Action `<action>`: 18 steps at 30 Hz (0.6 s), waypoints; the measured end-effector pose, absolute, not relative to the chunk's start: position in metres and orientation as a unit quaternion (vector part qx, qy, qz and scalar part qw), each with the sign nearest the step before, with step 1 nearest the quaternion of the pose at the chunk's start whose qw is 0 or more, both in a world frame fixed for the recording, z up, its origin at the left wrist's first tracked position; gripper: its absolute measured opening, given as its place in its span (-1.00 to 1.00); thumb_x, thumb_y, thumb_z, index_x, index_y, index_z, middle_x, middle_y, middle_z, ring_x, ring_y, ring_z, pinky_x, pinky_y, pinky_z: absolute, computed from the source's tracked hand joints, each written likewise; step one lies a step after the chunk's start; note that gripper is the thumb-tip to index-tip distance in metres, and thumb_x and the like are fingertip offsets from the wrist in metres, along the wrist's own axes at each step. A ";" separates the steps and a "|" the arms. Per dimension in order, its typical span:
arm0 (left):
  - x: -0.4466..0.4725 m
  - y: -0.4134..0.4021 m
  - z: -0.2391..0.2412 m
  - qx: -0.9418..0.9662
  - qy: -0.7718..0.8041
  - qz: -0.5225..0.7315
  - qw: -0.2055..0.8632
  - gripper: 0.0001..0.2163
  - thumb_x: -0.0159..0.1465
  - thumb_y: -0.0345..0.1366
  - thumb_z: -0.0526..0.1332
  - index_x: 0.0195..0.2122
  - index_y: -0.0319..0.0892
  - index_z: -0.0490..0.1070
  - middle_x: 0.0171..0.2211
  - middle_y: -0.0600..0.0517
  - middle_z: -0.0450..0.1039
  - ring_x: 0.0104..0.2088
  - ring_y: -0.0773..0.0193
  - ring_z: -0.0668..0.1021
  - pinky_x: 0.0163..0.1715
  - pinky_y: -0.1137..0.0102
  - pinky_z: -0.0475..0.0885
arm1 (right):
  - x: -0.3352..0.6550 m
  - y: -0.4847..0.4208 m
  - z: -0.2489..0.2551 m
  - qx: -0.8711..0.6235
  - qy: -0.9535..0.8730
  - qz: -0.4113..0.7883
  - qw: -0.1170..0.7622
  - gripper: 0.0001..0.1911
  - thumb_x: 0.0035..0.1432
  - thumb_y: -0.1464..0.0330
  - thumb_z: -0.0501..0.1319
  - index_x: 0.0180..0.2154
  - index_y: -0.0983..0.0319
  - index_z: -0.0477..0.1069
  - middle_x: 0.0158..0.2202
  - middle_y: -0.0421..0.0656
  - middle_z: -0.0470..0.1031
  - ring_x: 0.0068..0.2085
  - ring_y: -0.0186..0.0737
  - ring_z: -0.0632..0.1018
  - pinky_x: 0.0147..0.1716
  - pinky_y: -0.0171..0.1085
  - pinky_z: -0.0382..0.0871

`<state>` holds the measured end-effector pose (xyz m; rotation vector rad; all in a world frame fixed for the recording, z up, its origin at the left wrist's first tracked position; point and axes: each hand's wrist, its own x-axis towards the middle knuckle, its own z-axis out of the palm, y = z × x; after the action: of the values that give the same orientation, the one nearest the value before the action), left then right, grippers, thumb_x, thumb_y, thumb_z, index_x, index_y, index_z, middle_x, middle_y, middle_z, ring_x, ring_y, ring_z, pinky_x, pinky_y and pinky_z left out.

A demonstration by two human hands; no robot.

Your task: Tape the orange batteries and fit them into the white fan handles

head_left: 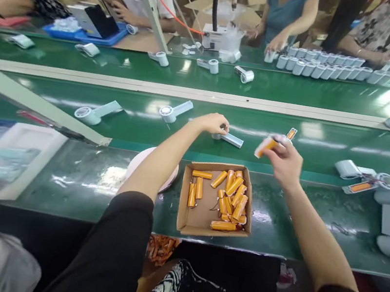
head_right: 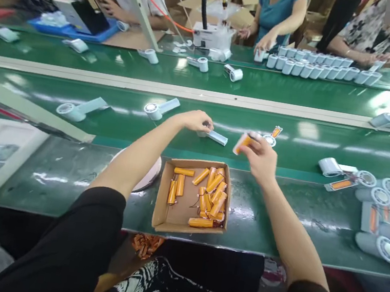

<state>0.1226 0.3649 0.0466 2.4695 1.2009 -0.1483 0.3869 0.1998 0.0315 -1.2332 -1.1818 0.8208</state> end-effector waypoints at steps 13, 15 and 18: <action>0.126 0.368 0.019 0.859 0.451 0.037 0.241 -0.93 0.43 -0.31 0.24 -0.11 -0.07 0.51 0.06 0.05 0.71 0.04 0.20 0.68 0.06 0.43 0.47 | 0.363 0.297 -0.001 -0.551 -0.789 0.164 0.218 -0.57 0.35 0.31 0.27 0.21 0.18 0.59 -0.11 -0.07 0.78 -0.14 -0.04 0.73 -0.06 -0.21 0.51; 0.130 0.371 0.015 0.855 0.457 0.045 0.243 -0.93 0.42 -0.31 0.26 -0.11 -0.07 0.52 0.05 0.03 0.71 0.04 0.17 0.67 0.05 0.40 0.46 | 0.364 0.299 0.004 -0.550 -0.804 0.153 0.168 -0.59 0.36 0.31 0.28 0.20 0.14 0.62 -0.07 -0.06 0.78 -0.09 0.02 0.73 -0.04 -0.20 0.48; 0.136 0.375 0.009 0.845 0.472 0.057 0.244 -0.93 0.42 -0.30 0.26 -0.12 -0.08 0.52 0.04 -0.02 0.70 0.03 0.12 0.65 0.04 0.37 0.45 | 0.360 0.299 0.012 -0.529 -0.835 0.132 0.074 -0.62 0.42 0.27 0.27 0.19 0.11 0.64 0.00 -0.02 0.77 -0.06 0.06 0.73 -0.03 -0.18 0.45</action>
<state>0.1356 0.3748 0.0086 2.3070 1.2900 0.1557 0.3600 0.2992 0.0125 -1.5868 -2.5068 0.3949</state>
